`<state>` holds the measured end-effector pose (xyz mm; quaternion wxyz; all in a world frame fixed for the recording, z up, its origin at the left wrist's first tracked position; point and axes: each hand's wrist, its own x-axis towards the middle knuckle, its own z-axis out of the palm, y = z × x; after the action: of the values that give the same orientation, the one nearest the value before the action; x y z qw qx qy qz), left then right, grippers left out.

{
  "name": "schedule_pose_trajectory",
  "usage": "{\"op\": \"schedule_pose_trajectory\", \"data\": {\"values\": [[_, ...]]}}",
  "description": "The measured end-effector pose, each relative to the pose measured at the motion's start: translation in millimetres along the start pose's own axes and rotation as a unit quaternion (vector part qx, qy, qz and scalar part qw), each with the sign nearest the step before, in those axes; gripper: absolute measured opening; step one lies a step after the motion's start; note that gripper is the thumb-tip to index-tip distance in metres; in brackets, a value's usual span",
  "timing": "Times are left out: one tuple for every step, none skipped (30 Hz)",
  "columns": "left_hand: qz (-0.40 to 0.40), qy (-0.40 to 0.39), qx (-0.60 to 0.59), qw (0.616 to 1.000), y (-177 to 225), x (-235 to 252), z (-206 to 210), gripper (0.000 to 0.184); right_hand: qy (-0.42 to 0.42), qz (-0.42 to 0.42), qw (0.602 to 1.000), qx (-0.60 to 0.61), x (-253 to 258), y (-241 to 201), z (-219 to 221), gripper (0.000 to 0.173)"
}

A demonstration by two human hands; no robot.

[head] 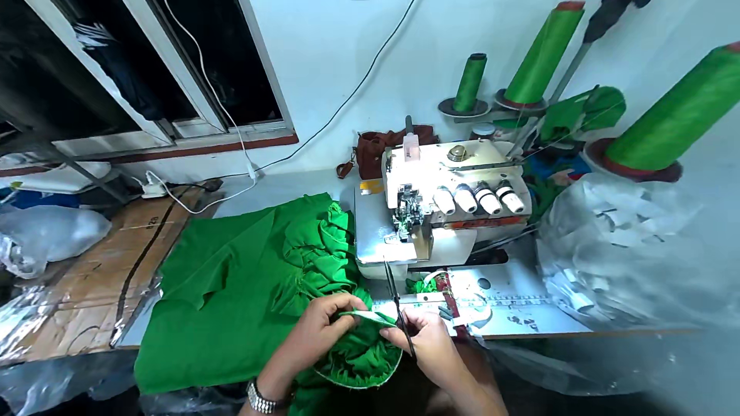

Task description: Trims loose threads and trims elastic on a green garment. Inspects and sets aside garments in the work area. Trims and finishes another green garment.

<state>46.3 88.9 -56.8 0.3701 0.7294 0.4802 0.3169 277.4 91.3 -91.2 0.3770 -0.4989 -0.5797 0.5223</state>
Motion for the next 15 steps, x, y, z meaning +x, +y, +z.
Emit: {"op": "schedule_pose_trajectory", "data": {"values": [[-0.018, -0.046, -0.032, 0.998, 0.3, 0.9, -6.9, 0.021, -0.01, 0.004, 1.0, 0.014, 1.8, 3.1, -0.8, 0.024], [-0.031, -0.075, -0.052, 0.995, -0.5, 2.2, -11.3, 0.02, -0.019, 0.008, 1.0, 0.023, 3.2, 5.4, -1.0, 0.025], [-0.041, -0.084, -0.07, 0.993, -2.9, 3.4, -13.1, 0.019, -0.029, 0.012, 0.999, 0.03, 4.2, 7.5, -1.2, 0.025], [-0.049, -0.085, -0.088, 0.991, -5.3, 4.2, -13.6, 0.017, -0.037, 0.016, 0.998, 0.039, 4.9, 9.3, -1.0, 0.025], [-0.058, -0.082, -0.106, 0.989, -6.1, 4.2, -13.6, 0.015, -0.044, 0.02, 0.998, 0.049, 5.2, 10.4, -0.5, 0.025], [-0.068, -0.075, -0.122, 0.987, -5.5, 3.9, -13.1, 0.015, -0.05, 0.023, 0.997, 0.057, 5.3, 11.3, 0.3, 0.026], [-0.075, -0.067, -0.133, 0.986, -4.6, 3.8, -11.8, 0.014, -0.052, 0.026, 0.996, 0.063, 5.1, 11.4, 1.2, 0.026], [-0.082, -0.056, -0.137, 0.986, -3.7, 3.8, -9.8, 0.012, -0.052, 0.028, 0.996, 0.067, 5.0, 11.3, 2.1, 0.025], [-0.089, -0.04, -0.137, 0.986, -3.3, 3.7, -7.3, 0.01, -0.053, 0.029, 0.996, 0.07, 5.1, 11.3, 3.1, 0.025], [-0.093, -0.022, -0.135, 0.986, -3.8, 3.8, -4.7, 0.009, -0.054, 0.031, 0.996, 0.07, 5.6, 11.3, 4.0, 0.025], [-0.089, -0.006, -0.133, 0.987, -5.6, 4.0, -2.5, 0.008, -0.053, 0.033, 0.996, 0.068, 6.0, 11.3, 4.7, 0.025], [-0.078, -0.001, -0.133, 0.988, -8.5, 4.3, -1.3, 0.008, -0.052, 0.035, 0.996, 0.063, 6.5, 11.3, 5.3, 0.025], [-0.062, -0.009, -0.134, 0.989, -12.0, 4.5, -1.2, 0.008, -0.052, 0.038, 0.996, 0.056, 6.8, 10.8, 5.5, 0.026], [-0.053, -0.014, -0.139, 0.989, -14.3, 4.8, -1.2, 0.007, -0.051, 0.041, 0.997, 0.049, 6.9, 10.3, 5.8, 0.027], [-0.052, -0.012, -0.148, 0.987, -14.9, 4.9, -0.9, 0.006, -0.049, 0.043, 0.997, 0.041, 7.0, 10.2, 6.2, 0.027]]}}
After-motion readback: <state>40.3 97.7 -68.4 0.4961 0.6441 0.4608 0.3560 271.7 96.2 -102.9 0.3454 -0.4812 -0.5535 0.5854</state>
